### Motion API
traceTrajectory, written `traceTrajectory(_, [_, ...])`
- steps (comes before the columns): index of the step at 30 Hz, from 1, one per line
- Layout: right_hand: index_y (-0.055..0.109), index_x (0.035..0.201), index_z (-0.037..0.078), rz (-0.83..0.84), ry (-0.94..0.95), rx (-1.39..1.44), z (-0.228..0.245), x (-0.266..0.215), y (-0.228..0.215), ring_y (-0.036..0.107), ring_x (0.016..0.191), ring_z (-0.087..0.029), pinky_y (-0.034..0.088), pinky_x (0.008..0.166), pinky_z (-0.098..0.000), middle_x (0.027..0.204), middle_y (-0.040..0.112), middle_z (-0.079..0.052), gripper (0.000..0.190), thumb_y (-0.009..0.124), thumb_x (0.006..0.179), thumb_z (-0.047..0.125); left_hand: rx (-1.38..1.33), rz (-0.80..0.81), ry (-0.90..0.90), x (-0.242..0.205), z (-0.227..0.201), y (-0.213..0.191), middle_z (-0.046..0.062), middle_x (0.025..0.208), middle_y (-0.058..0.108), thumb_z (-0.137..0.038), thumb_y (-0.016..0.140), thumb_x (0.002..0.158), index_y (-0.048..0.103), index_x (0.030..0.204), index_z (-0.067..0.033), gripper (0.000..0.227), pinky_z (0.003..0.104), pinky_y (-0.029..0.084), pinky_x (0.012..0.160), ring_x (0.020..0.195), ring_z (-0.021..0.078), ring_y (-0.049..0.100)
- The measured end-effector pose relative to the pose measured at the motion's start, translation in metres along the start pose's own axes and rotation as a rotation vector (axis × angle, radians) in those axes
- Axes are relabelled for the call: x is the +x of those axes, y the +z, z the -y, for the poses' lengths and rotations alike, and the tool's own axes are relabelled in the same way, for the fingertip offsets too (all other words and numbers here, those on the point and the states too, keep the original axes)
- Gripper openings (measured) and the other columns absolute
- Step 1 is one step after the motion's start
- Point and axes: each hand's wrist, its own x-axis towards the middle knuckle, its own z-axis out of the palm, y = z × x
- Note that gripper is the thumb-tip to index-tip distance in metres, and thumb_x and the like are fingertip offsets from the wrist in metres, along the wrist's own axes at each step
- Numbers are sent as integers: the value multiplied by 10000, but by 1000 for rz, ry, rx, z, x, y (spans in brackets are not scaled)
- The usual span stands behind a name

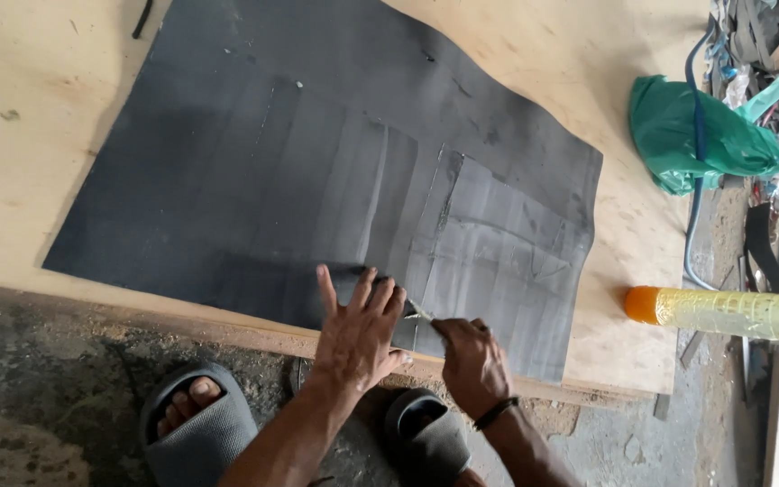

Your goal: Applying glue from a bottle onto a black sheet of material and spreading it evenly using a hand scraper.

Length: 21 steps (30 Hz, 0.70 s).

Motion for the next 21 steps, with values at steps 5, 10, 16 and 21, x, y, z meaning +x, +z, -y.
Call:
traceTrajectory(5, [726,1128,38,-105,-62,40,-21,-7,20,716,864,-271,614,669,-388,1011,779,-162,279,503,971,-21,-38,-2,44,-2,8,-5,47,1561,429,-749,843,663,482,1483,-213,1044,907,87,1124,1483,320,337])
traceTrajectory(10, [692,1076,35,-171,-45,-3,-1,-15,33,635,788,-296,537,679,-422,930,710,-132,289,466,914,-45,-66,-54,45,-2,8,3,46,1554,463,-530,896,686,493,1492,-206,958,905,101,1120,1488,317,334])
traceTrajectory(16, [725,1142,4,-144,-44,29,4,-7,11,695,926,-325,585,757,-462,1072,765,-155,359,521,855,-63,-29,83,60,-1,10,-12,22,1604,372,-365,831,777,381,1549,-227,904,909,48,1130,1531,324,238])
traceTrajectory(21, [736,1089,-2,-61,-120,19,17,-15,10,687,843,-292,586,693,-391,1018,768,-160,236,539,962,-30,-96,0,64,4,14,-3,47,1549,445,-30,628,871,473,1504,-185,671,908,55,1132,1510,318,305])
